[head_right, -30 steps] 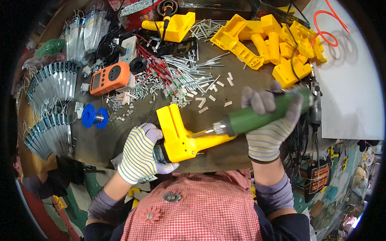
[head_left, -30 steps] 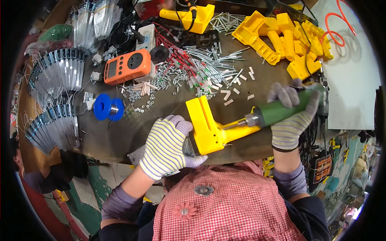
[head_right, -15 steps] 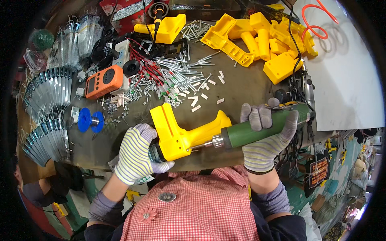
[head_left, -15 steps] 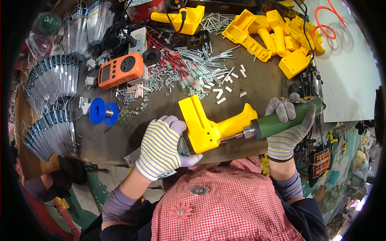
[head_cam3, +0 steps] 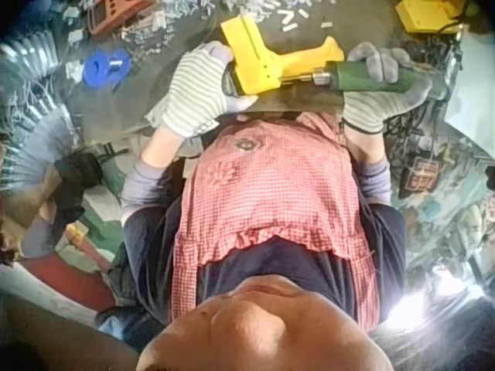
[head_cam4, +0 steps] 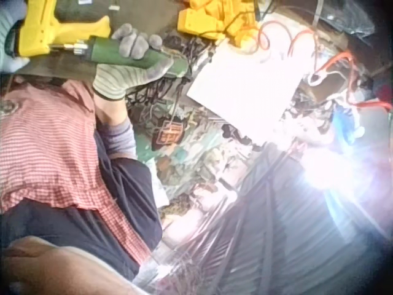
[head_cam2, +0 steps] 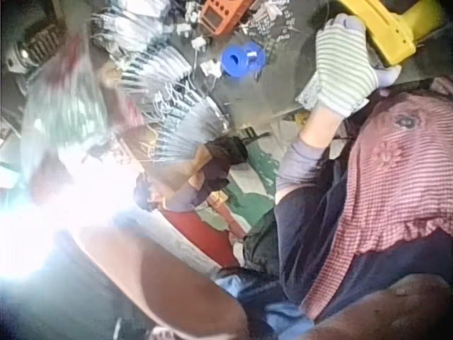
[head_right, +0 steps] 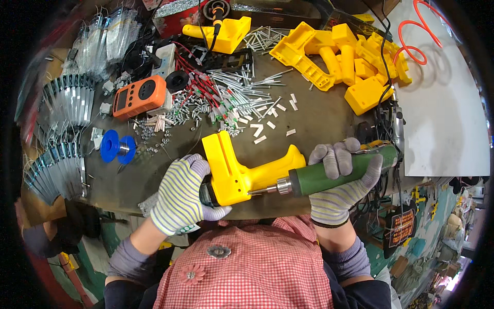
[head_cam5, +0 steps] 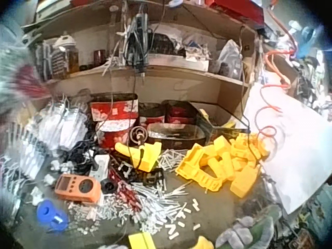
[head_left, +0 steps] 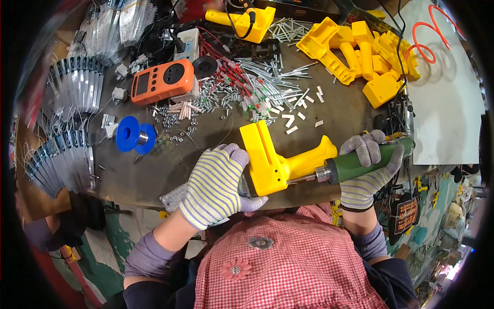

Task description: Solder wires and assemble internal components into a yellow plastic housing for a handheld electronic device.

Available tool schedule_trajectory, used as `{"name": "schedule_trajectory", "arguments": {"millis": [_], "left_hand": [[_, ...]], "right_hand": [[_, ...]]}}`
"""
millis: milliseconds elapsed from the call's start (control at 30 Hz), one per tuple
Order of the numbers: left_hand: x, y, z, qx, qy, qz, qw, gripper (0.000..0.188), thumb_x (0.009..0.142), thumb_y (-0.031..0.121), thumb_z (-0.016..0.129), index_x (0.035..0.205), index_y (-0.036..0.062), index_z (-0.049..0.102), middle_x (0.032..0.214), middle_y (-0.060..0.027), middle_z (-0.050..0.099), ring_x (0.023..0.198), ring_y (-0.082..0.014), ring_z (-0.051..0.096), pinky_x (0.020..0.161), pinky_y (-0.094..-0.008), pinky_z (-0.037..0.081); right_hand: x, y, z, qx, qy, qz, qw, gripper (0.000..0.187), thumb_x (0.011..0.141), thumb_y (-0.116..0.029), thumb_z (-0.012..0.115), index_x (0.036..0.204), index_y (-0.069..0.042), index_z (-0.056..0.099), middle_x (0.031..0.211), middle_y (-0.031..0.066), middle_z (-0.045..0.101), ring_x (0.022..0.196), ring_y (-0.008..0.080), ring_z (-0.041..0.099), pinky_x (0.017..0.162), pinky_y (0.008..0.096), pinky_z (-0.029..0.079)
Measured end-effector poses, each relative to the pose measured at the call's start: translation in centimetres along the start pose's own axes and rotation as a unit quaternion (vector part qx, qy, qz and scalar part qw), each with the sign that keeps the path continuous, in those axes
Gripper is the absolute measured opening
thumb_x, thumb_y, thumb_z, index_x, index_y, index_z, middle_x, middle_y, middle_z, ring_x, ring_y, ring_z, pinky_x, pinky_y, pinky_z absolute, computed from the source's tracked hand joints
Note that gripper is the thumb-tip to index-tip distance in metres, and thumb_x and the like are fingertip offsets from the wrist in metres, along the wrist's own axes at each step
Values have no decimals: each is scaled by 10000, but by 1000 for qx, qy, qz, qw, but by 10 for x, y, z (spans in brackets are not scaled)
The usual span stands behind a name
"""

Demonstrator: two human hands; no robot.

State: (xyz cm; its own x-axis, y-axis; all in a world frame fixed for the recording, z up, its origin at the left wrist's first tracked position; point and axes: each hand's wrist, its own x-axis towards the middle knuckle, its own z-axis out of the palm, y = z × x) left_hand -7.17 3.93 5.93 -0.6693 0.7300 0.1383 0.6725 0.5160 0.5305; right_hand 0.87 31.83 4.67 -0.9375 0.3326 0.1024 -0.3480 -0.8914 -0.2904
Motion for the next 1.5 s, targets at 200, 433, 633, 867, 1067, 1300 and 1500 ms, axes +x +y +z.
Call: {"name": "schedule_trajectory", "arguments": {"millis": [200, 433, 633, 867, 1067, 1300, 1500], "left_hand": [[1, 1, -3, -12, -3, 3, 1000, 595, 596, 440, 841, 955, 15, 627, 861, -138, 604, 818, -329, 597, 746, -450, 476], [0, 1, -3, -25, -15, -8, 1000, 609, 594, 438, 840, 969, 12, 621, 870, -143, 601, 832, -334, 600, 752, -452, 474], [0, 1, -2, -9, -10, -4, 1000, 613, 592, 442, 839, 964, 10, 615, 868, -141, 592, 836, -332, 595, 755, -452, 470], [0, 0, -2, -19, -6, -6, 1000, 608, 587, 445, 837, 952, 11, 618, 852, -139, 587, 819, -333, 592, 751, -449, 472], [1, 2, -1, 1, -1, -3, 1000, 596, 572, 446, 845, 917, 15, 621, 833, -142, 587, 798, -338, 589, 749, -446, 484], [-2, 3, -3, 17, 7, 2, 1000, 626, 587, 471, 845, 955, 12, 629, 867, -148, 605, 832, -341, 603, 771, -445, 489], [-13, 8, 2, -32, 18, 11, 999, 672, 643, 468, 849, 1090, 18, 629, 972, -156, 628, 949, -345, 607, 886, -443, 467]], "right_hand": [[-2, 2, 3, -12, 11, 9, 1000, 373, 904, -478, 676, 941, -131, 543, 582, -77, 329, 513, 88, 337, 890, 292, 430], [-5, 6, 4, -13, 16, 5, 1000, 382, 898, -491, 678, 943, -144, 524, 589, -83, 340, 529, 87, 349, 895, 293, 420], [-6, 7, 3, -26, 11, -4, 1000, 369, 911, -482, 665, 961, -140, 535, 589, -81, 334, 522, 84, 333, 875, 290, 415], [-13, 9, 8, -33, 9, -26, 999, 329, 948, -401, 639, 1037, -90, 578, 601, -72, 353, 540, 84, 351, 913, 306, 435], [-18, 12, 0, -7, -27, -36, 999, 325, 961, -361, 631, 1078, -59, 605, 611, -61, 383, 558, 84, 390, 959, 316, 455], [-8, 2, 8, -40, -41, -22, 998, 496, 953, -474, 595, 1227, -61, 566, 654, -51, 270, 602, 106, 308, 962, 351, 394], [15, -46, 36, -118, -60, 45, 990, 705, 909, -380, 634, 1449, -2, 381, 890, 6, 413, 853, 169, 437, 1121, 482, 339]]}}
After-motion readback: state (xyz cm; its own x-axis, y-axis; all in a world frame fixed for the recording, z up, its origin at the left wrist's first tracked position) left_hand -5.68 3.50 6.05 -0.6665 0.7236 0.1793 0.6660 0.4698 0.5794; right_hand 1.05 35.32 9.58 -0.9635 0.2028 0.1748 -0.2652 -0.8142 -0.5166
